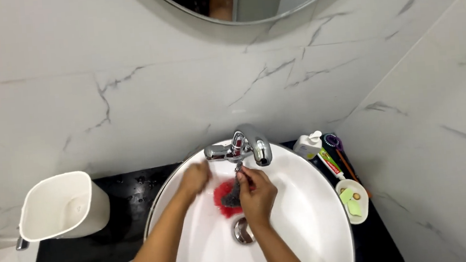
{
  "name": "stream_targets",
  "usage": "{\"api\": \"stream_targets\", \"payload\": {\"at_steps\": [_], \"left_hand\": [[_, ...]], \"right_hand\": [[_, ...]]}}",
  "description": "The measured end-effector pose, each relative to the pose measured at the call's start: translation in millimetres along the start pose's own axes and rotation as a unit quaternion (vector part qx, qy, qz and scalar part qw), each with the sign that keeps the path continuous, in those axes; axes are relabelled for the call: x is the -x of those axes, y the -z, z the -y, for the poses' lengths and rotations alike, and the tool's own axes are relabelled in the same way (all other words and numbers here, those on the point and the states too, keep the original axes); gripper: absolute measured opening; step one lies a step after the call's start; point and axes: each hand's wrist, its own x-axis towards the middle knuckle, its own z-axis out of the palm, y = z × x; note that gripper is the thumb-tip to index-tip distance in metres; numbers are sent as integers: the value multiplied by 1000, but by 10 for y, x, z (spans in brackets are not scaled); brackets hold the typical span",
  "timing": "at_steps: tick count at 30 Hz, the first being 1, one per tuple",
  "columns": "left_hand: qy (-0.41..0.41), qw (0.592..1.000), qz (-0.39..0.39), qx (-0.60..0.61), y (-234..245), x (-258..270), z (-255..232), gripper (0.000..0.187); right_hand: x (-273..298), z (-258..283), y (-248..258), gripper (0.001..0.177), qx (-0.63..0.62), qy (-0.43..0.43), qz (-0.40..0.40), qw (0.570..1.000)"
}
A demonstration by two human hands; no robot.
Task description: Scrubbing a bathroom sink with a sponge and kemudian washing hands.
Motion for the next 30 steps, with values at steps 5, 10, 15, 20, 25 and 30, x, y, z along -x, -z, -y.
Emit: {"api": "stream_targets", "payload": {"at_steps": [5,10,15,20,25,30], "left_hand": [[-171,983,-58,43,-325,940,65,40],[-278,958,-72,10,-250,1779,-254,39],[-208,973,-34,-98,-218,2046,-314,37],[-281,955,-92,-30,-265,2179,-333,50],[-265,959,-93,-49,-277,2232,-335,25],[-210,929,-303,-41,-47,1758,-540,25]], "right_hand": [[158,-38,-15,20,-59,-69,40,995],[314,9,82,22,-120,-135,82,980],[372,131,272,22,-97,-174,146,969],[495,10,388,21,-75,-181,172,965],[522,-112,611,23,-127,-266,236,926],[422,1,877,25,-73,-278,320,903]]}}
